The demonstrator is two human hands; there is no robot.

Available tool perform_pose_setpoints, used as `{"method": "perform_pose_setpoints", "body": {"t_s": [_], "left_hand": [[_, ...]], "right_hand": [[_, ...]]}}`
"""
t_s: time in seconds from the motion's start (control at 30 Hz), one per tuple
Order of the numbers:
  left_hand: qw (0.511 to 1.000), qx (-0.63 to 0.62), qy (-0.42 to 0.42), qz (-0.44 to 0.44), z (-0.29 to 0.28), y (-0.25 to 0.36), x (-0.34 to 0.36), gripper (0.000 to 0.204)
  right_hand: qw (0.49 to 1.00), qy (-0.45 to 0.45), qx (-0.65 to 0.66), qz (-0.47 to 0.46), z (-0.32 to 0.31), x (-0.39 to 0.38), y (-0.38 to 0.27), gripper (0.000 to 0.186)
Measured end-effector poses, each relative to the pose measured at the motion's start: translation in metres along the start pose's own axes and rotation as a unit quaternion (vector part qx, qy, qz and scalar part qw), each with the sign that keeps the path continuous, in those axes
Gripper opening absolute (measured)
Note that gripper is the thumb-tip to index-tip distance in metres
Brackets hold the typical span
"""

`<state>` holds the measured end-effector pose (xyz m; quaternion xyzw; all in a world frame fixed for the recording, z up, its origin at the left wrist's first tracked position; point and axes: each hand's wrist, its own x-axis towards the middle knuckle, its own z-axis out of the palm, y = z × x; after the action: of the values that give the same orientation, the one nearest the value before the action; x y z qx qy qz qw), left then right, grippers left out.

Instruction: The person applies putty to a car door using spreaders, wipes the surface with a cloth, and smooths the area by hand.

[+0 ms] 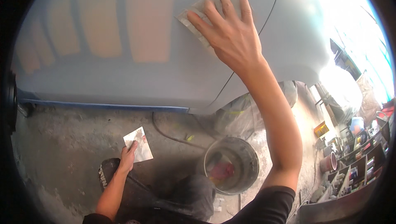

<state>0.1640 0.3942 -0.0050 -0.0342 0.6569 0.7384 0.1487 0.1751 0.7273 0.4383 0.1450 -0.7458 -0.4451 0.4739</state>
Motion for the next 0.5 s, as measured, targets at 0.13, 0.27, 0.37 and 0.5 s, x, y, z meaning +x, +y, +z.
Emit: {"method": "perform_pose_setpoints", "body": {"t_s": [0.13, 0.27, 0.37, 0.5], "left_hand": [[0.999, -0.023, -0.040, -0.019, 0.004, 0.004, -0.003, 0.040], [0.999, -0.028, 0.001, -0.045, 0.006, 0.004, -0.004, 0.045], [0.984, -0.143, -0.067, -0.087, 0.008, 0.012, -0.005, 0.050], [0.966, -0.224, -0.089, -0.096, 0.028, 0.051, -0.016, 0.049]], "right_hand": [[0.999, -0.044, 0.006, -0.009, 0.000, -0.031, -0.011, 0.053], [0.997, -0.075, 0.012, -0.010, 0.005, -0.068, -0.021, 0.052], [0.997, -0.076, 0.013, -0.007, 0.013, -0.099, -0.024, 0.052], [0.996, -0.086, 0.017, -0.001, 0.024, -0.132, -0.027, 0.053]]}}
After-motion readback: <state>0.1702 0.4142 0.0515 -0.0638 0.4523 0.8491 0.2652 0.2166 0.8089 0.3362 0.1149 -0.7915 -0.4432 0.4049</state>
